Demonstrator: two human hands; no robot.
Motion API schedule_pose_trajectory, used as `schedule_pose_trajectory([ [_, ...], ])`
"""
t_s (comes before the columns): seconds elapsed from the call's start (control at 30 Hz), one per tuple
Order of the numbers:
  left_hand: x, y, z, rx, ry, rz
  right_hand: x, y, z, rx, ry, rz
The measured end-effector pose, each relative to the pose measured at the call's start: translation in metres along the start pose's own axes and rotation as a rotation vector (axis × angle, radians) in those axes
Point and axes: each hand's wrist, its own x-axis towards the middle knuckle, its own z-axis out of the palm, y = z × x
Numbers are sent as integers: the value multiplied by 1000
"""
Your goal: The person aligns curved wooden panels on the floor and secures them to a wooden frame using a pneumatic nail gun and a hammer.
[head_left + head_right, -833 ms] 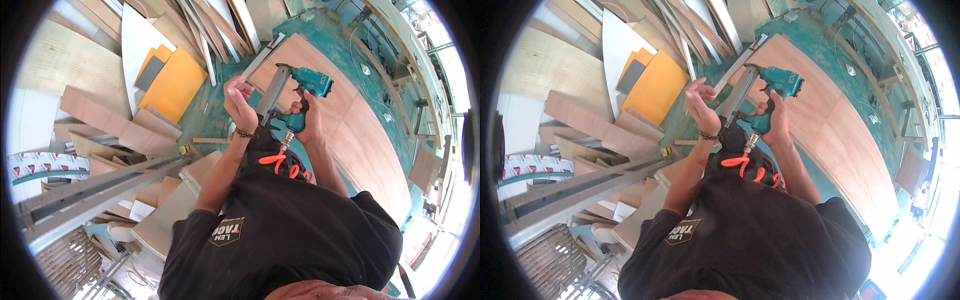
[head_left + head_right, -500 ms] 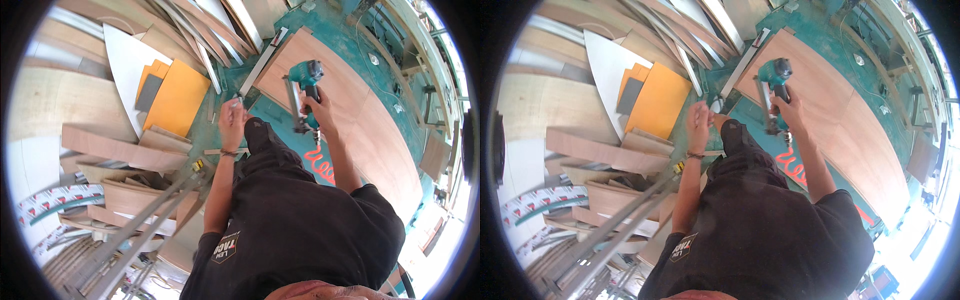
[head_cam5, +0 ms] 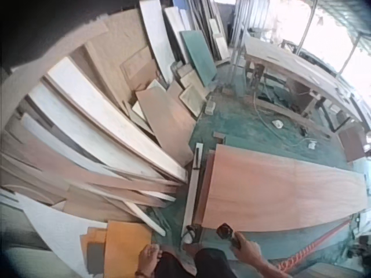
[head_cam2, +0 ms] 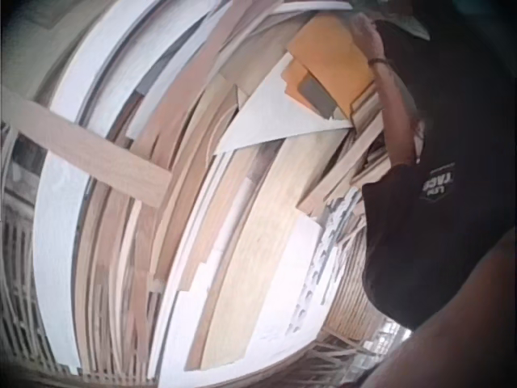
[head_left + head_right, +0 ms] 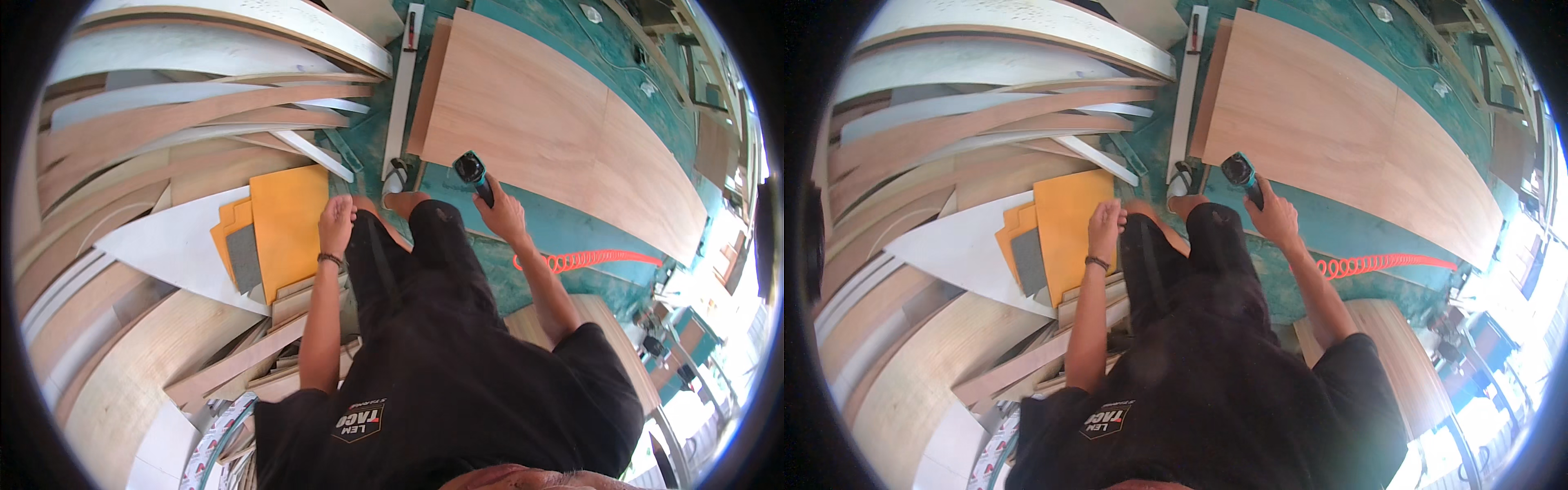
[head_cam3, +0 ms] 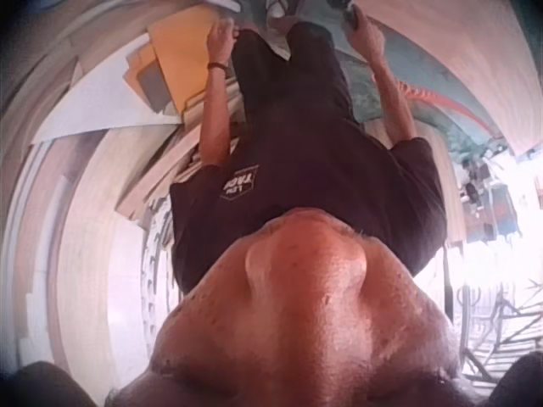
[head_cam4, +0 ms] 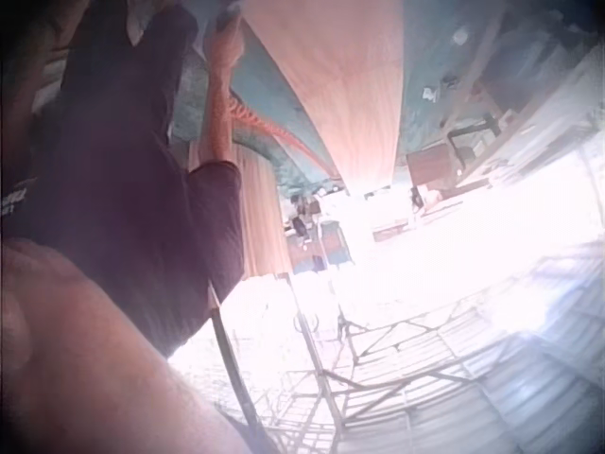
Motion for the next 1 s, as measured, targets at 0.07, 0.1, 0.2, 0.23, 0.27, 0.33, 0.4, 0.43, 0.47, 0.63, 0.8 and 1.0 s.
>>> schedule_pose_trajectory([
  [0.07,42,10,15,-22,-38,24,16,-1,0,-16,52,-47],
  [0.1,65,11,24,-35,-74,49,25,3,4,-4,106,-94],
  [0.2,131,20,57,-38,-206,80,67,7,16,25,161,-57],
  [0.23,151,24,71,-36,-253,80,86,11,20,31,160,-15],
  [0.27,171,27,84,-3,-291,63,104,17,25,48,163,40],
  [0.33,217,24,111,53,-372,33,142,42,42,27,162,94],
  [0.4,277,24,141,98,-444,49,189,69,63,25,220,118],
  [0.43,303,8,158,116,-479,42,211,85,78,52,211,136],
  [0.47,327,-6,178,95,-460,40,230,98,88,85,210,158],
  [0.63,472,-55,284,-62,-377,127,291,135,124,380,152,281],
  [0.8,537,-75,369,-210,-349,150,301,132,133,288,190,370],
  [1.0,544,-71,408,-574,-677,123,302,108,144,174,280,458],
])
